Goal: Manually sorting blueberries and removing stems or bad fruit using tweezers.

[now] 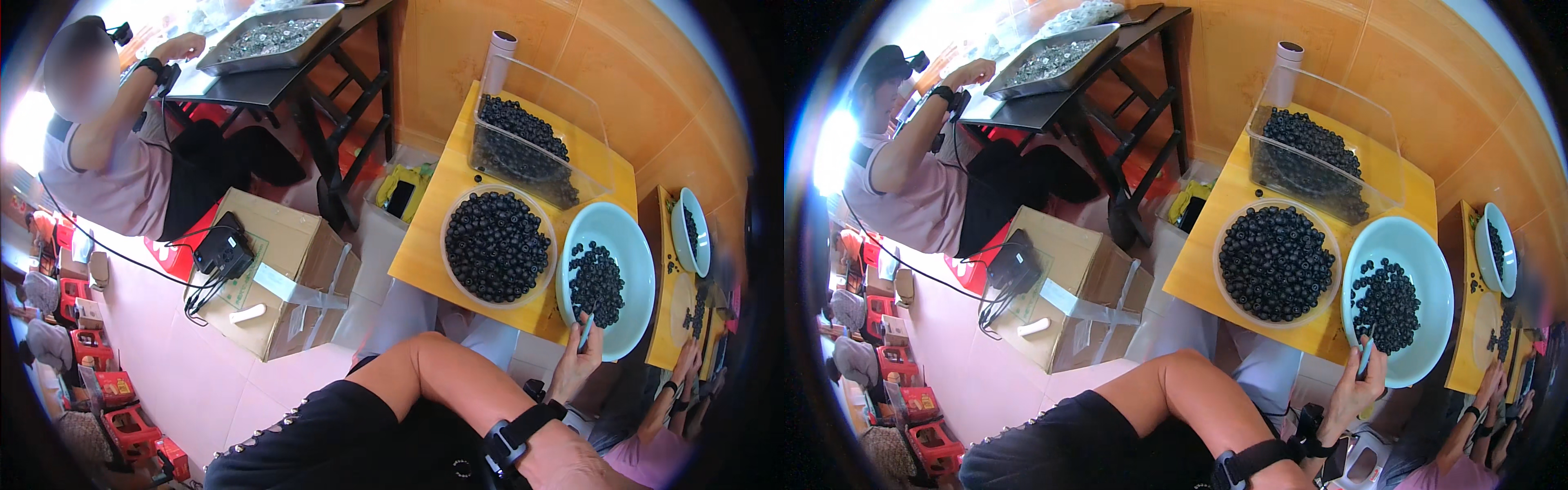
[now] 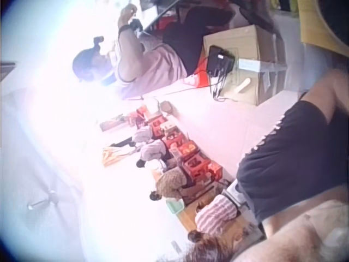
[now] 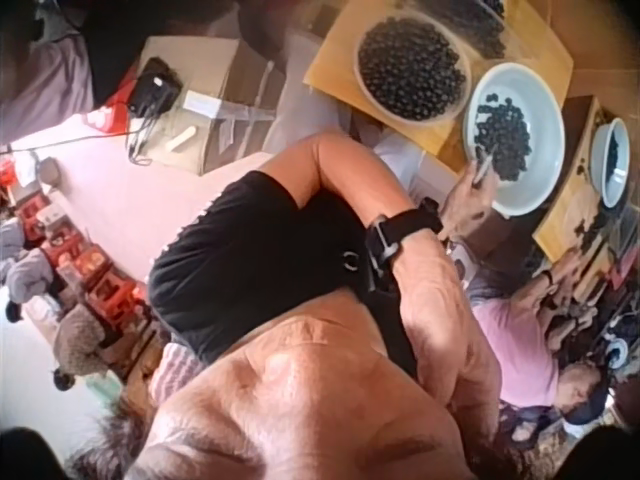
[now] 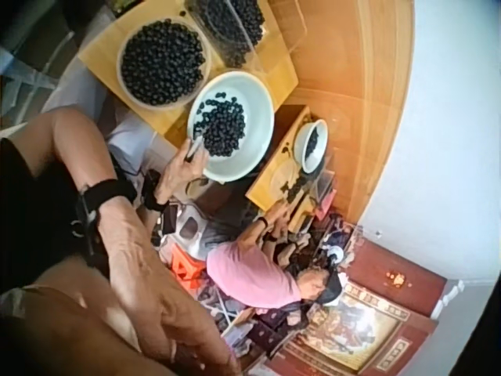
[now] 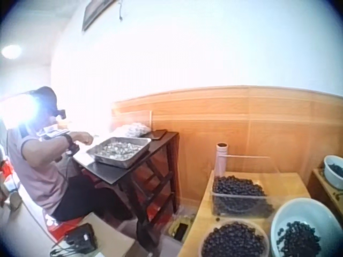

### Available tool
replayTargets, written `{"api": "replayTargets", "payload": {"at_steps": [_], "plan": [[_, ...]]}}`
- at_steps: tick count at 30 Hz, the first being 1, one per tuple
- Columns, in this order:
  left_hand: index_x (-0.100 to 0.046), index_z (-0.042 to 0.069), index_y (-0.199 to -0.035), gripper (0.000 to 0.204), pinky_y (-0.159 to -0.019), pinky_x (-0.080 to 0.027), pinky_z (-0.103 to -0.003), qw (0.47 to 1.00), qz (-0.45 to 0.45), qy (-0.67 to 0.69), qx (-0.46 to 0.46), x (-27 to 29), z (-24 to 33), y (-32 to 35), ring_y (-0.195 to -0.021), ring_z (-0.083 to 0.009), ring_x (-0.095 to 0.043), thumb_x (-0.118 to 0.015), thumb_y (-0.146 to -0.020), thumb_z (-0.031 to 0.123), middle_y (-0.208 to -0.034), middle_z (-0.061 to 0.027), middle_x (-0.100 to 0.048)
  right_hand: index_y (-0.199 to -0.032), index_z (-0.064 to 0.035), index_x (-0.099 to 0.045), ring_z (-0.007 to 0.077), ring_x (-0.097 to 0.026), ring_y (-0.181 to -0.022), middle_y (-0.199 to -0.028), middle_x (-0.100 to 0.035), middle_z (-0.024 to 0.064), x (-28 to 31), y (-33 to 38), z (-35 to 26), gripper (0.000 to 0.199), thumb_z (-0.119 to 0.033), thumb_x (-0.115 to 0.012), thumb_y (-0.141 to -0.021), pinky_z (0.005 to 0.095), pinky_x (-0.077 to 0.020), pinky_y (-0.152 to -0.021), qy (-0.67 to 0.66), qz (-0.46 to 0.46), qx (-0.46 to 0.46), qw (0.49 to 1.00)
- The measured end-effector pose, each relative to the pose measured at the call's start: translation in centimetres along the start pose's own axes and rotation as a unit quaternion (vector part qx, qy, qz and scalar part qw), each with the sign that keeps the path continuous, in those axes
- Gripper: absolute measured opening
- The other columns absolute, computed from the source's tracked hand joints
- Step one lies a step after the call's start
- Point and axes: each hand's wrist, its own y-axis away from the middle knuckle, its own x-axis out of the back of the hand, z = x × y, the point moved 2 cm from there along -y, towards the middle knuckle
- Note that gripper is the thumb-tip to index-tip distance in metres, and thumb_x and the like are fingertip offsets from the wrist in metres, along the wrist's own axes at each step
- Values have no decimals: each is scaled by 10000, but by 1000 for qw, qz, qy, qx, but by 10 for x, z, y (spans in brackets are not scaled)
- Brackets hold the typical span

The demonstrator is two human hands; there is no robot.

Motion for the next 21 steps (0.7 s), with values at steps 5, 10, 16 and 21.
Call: {"api": "replayTargets", "payload": {"at_steps": [5,10,16,21], "plan": [[-566,-80,-1021,264,-716,-450,-253,1000,-19,16,3,5,-12,-5,-843,-130,-565,-665,-853,99,-897,-103,-616,-1056,43,-625,127,-527,-836,-905,-577,53,0,3,-11,186,-22,-561,-894,255,-426,-780,17,-14,-15,1000],[-565,-76,-1000,253,-707,-447,-252,999,-36,12,5,-1,-12,-6,-829,-128,-559,-670,-847,95,-879,-95,-608,-1041,40,-635,136,-533,-820,-890,-572,66,-4,3,-8,182,-12,-577,-877,257,-427,-763,0,-12,12,1000],[-564,-71,-975,240,-696,-442,-250,998,-56,17,3,3,-9,-6,-812,-126,-551,-676,-840,92,-858,-86,-598,-1028,41,-643,133,-527,-785,-856,-563,62,-3,6,-5,176,7,-584,-866,249,-423,-723,-4,2,15,1000],[-564,-68,-955,230,-687,-438,-249,996,-79,33,2,-27,26,6,-798,-124,-545,-681,-833,88,-840,-79,-590,-1006,37,-648,158,-466,-644,-740,-500,72,-7,6,-11,188,27,-612,-822,278,-362,-576,-9,15,48,999]]}}
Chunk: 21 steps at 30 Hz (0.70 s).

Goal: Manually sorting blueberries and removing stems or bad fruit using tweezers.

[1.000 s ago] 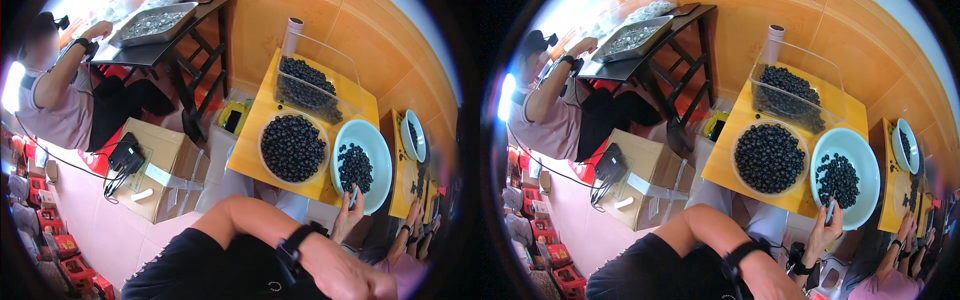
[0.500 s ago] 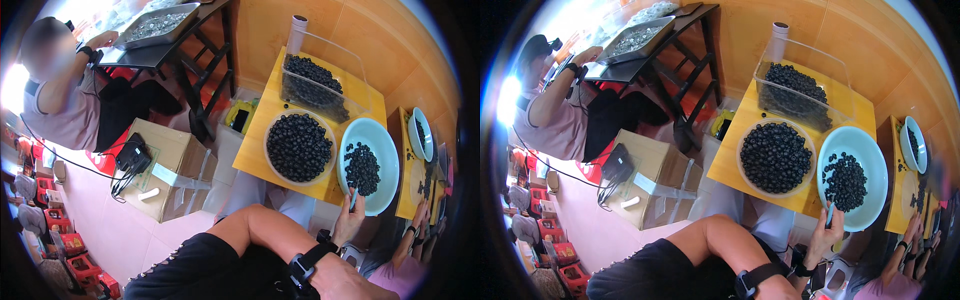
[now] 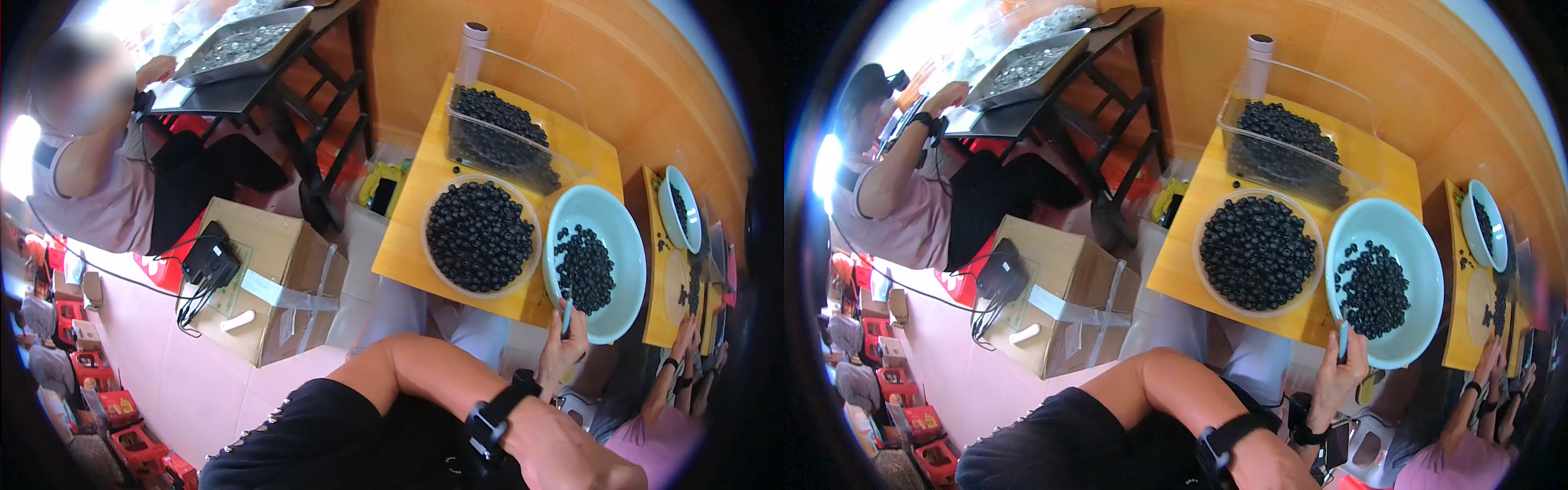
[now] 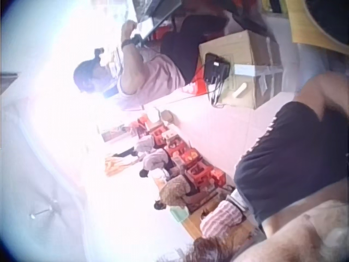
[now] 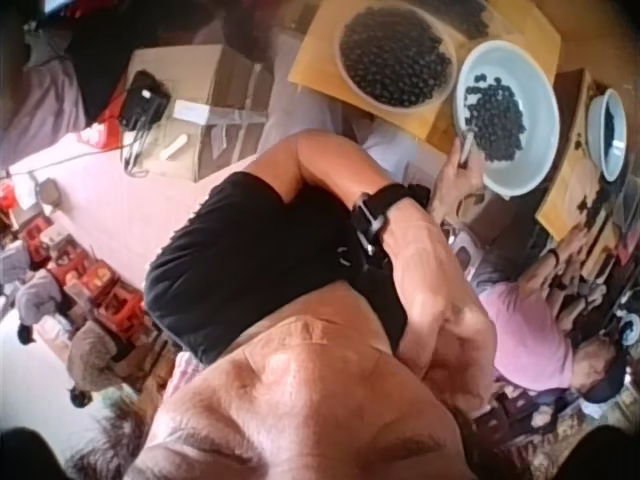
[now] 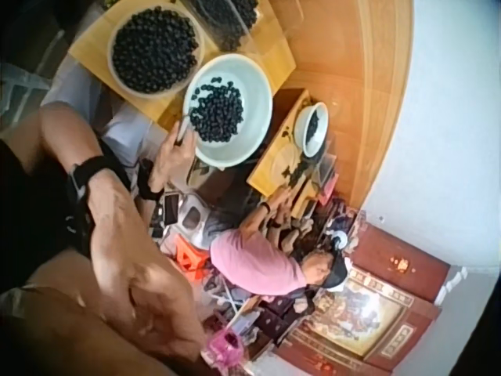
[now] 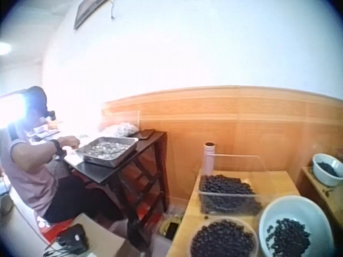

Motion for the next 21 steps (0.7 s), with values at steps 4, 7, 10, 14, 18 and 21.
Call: {"api": "replayTargets", "payload": {"at_steps": [4,7,10,14,18,21], "plan": [[-589,-29,-983,292,-714,-499,-276,982,24,-177,69,9,36,50,-823,-152,-604,-730,-799,148,-899,-80,-619,-1000,41,-640,202,-482,-638,-728,-497,107,-10,-5,-2,202,10,-638,-800,305,-382,-578,-7,-7,20,1000],[-641,-15,-843,210,-678,-456,-287,946,125,-283,100,15,62,101,-816,-177,-594,-651,-884,191,-856,-85,-636,-999,40,-641,221,-510,-653,-735,-513,117,0,-3,3,207,13,-643,-793,316,-397,-591,19,10,22,1000],[-651,2,-873,47,-748,-473,-239,686,542,-473,106,28,94,163,-803,-96,-593,-639,-835,26,-846,-33,-644,-1000,28,-644,238,-532,-663,-747,-532,122,7,-2,-1,208,12,-646,-792,324,-414,-610,20,30,6,999],[-642,34,-1039,275,-807,-488,-323,243,620,-725,177,58,122,245,-888,-237,-619,-632,-764,25,-982,-118,-643,-989,26,-643,218,-511,-641,-730,-513,112,5,-6,-10,195,14,-648,-794,314,-404,-592,14,19,-1,1000],[-621,63,-1131,388,-927,-444,-366,167,474,-843,192,89,119,244,-1109,-328,-521,-655,-747,17,-1219,-145,-534,-977,34,-640,218,-521,-648,-737,-522,111,1,-6,-17,181,15,-648,-798,306,-411,-599,5,9,-12,1000],[-611,88,-1162,438,-979,-400,-376,144,392,-846,332,101,116,253,-1195,-325,-453,-679,-733,37,-1293,-151,-480,-975,34,-641,223,-526,-640,-739,-530,112,1,-6,-16,178,8,-653,-799,308,-414,-595,6,11,1,1000]]}}
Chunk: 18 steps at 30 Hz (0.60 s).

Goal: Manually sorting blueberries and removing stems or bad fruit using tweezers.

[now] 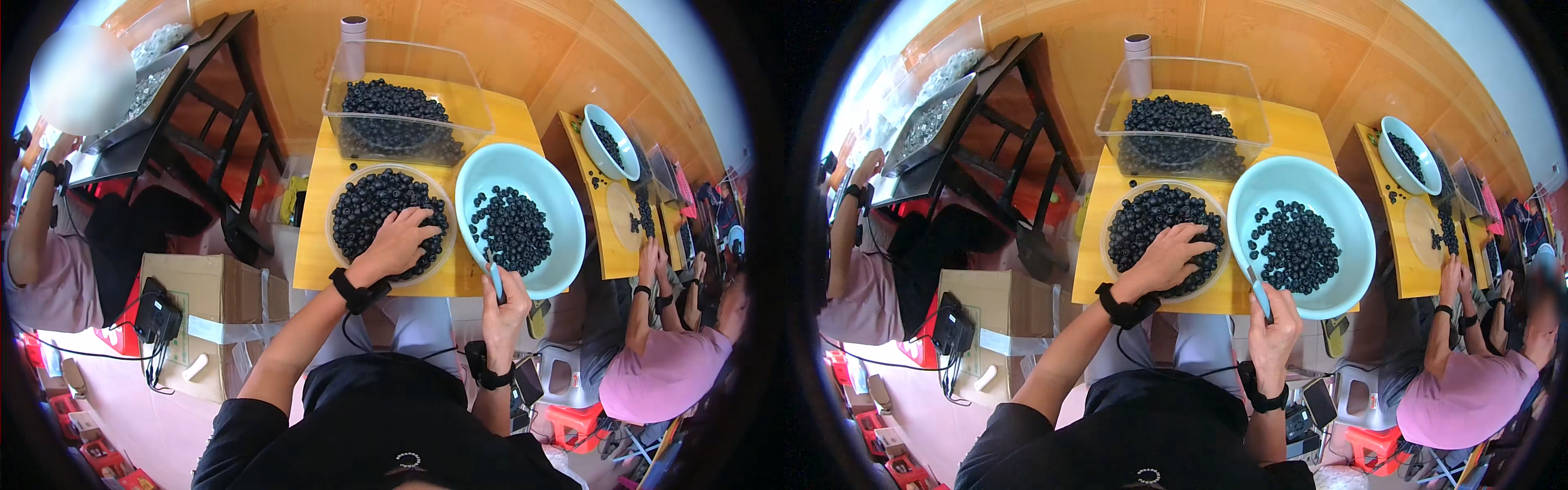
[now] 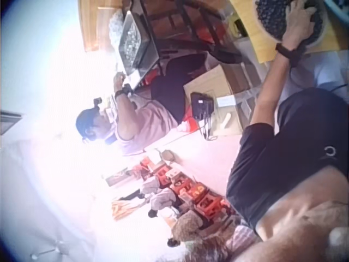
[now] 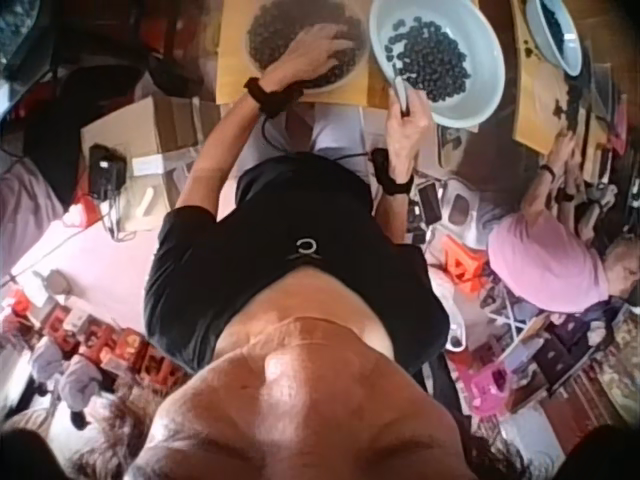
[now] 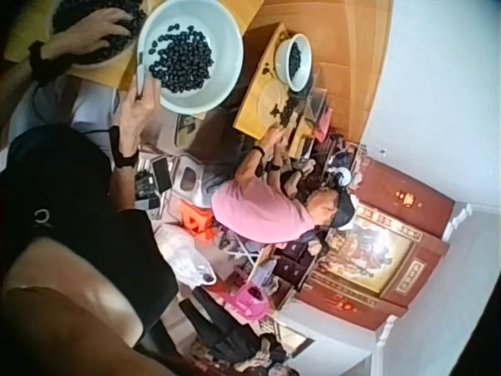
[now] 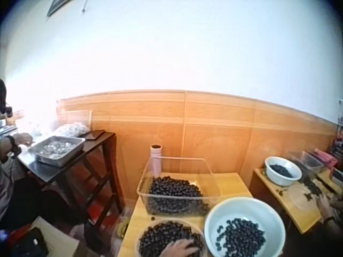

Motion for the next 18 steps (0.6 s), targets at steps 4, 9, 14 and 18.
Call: {"api": "replayTargets", "payload": {"at_steps": [4,9,14,18], "plan": [[-650,81,-1067,385,-920,-434,-385,997,-28,60,50,16,-5,12,-1121,-306,-500,-697,-691,14,-1200,-115,-534,-987,26,-652,194,-503,-629,-723,-519,97,1,1,4,190,18,-647,-797,296,-396,-589,1,5,0,1000],[-642,34,-1043,379,-929,-435,-385,993,10,78,89,31,-12,39,-1086,-335,-533,-682,-677,-50,-1161,-121,-549,-992,25,-655,163,-465,-616,-698,-488,78,-2,2,8,203,29,-644,-790,286,-368,-575,-11,10,-4,1000],[-624,11,-1066,409,-926,-447,-381,976,103,147,126,38,-15,51,-1093,-350,-544,-678,-670,-76,-1190,-155,-547,-987,41,-641,215,-533,-658,-766,-544,117,-7,2,-1,189,32,-643,-798,303,-423,-616,-16,-15,-11,1000],[-630,-2,-1054,402,-908,-459,-353,964,159,151,147,40,-23,66,-1066,-338,-570,-674,-663,-89,-1122,-157,-595,-973,44,-635,160,-430,-586,-679,-451,76,-7,3,0,190,25,-653,-784,292,-341,-546,-30,7,2,1000]]}}
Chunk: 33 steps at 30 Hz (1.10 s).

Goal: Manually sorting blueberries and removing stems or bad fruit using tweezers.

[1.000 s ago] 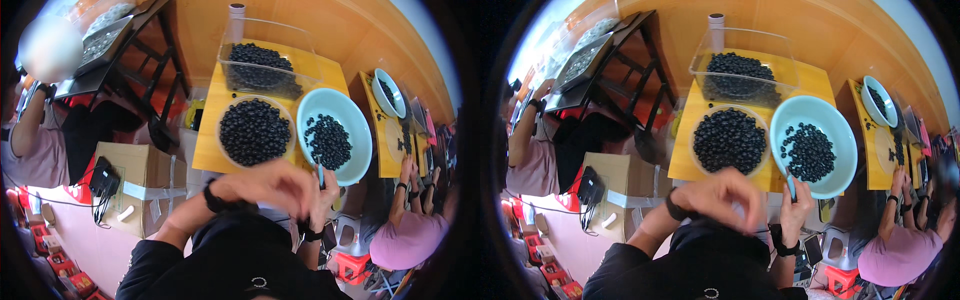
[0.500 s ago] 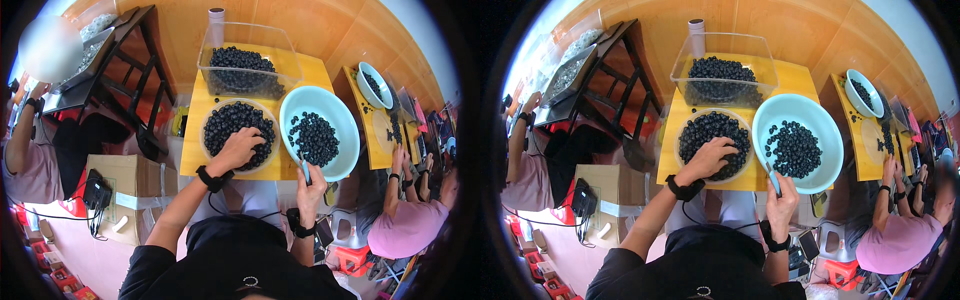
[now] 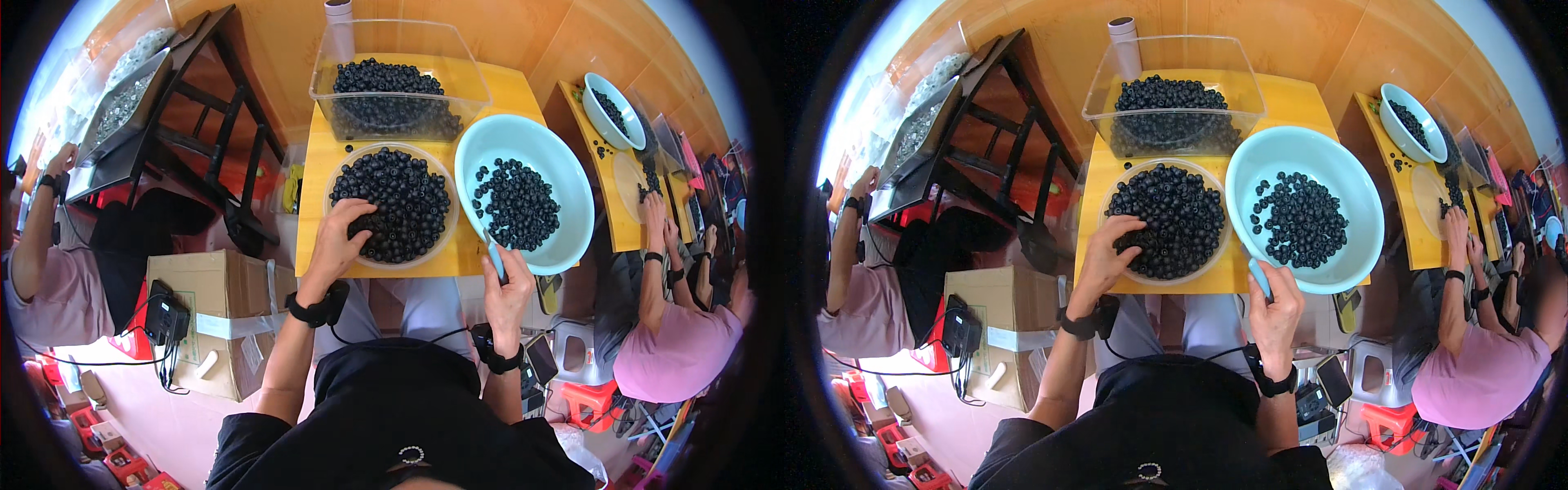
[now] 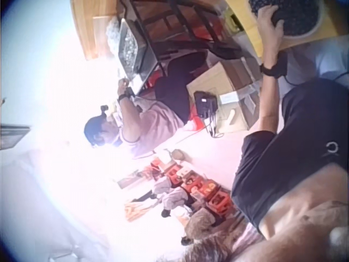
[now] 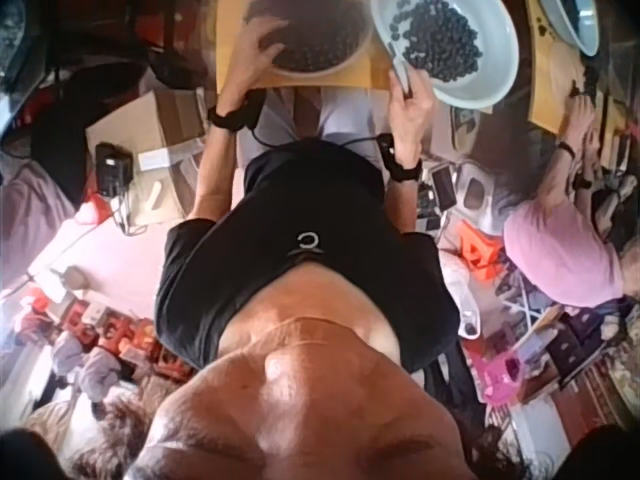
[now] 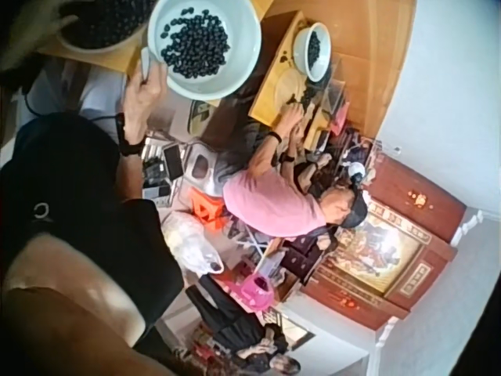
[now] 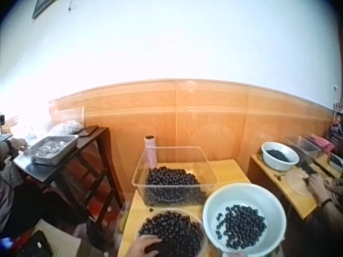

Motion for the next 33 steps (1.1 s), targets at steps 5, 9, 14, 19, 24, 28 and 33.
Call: {"api": "replayTargets", "payload": {"at_steps": [5,9,14,19,24,28,33], "plan": [[-661,28,-1042,377,-814,-482,-297,993,48,48,94,10,-11,15,-950,-187,-604,-675,-680,-79,-1019,-78,-638,-961,46,-631,169,-432,-581,-681,-461,76,2,3,3,174,19,-650,-790,299,-336,-541,5,-2,-5,1000],[-666,26,-1026,349,-724,-479,-289,991,54,65,103,1,-7,15,-842,-179,-588,-693,-687,-49,-940,-76,-611,-999,36,-645,211,-544,-640,-759,-561,117,1,4,2,206,32,-647,-793,301,-420,-581,35,-28,-7,999],[-661,24,-999,316,-679,-455,-312,998,38,-42,-6,-17,6,5,-747,-247,-545,-710,-692,-30,-860,-100,-521,-986,32,-650,211,-554,-628,-761,-576,124,-6,5,-2,195,29,-643,-791,309,-428,-572,-8,-28,24,999],[-656,8,-975,265,-670,-453,-315,998,36,-59,-13,-22,2,4,-752,-230,-546,-702,-715,-15,-854,-99,-516,-973,29,-652,210,-551,-601,-747,-577,117,-6,9,-2,178,15,-647,-795,311,-416,-542,8,-46,-14,999],[-658,4,-959,128,-691,-478,-259,974,11,189,128,-14,4,4,-745,-139,-584,-642,-833,19,-888,-69,-592,-964,20,-658,198,-538,-586,-738,-571,112,-6,10,-1,165,1,-652,-801,302,-396,-517,20,-55,-5,998],[-627,-12,-1063,179,-719,-543,-235,798,-48,561,212,-8,20,9,-786,-128,-654,-603,-902,63,-969,-96,-660,-995,3,-659,183,-525,-574,-727,-568,104,-15,9,-14,186,-12,-651,-810,289,-381,-503,-43,-118,-28,992],[-600,-6,-1128,228,-726,-568,-224,681,-75,695,217,-14,25,22,-795,-129,-669,-585,-906,48,-1017,-119,-660,-1042,-8,-654,174,-507,-544,-719,-575,88,-28,3,-32,220,-62,-646,-829,282,-373,-487,-125,-169,49,976]]}}
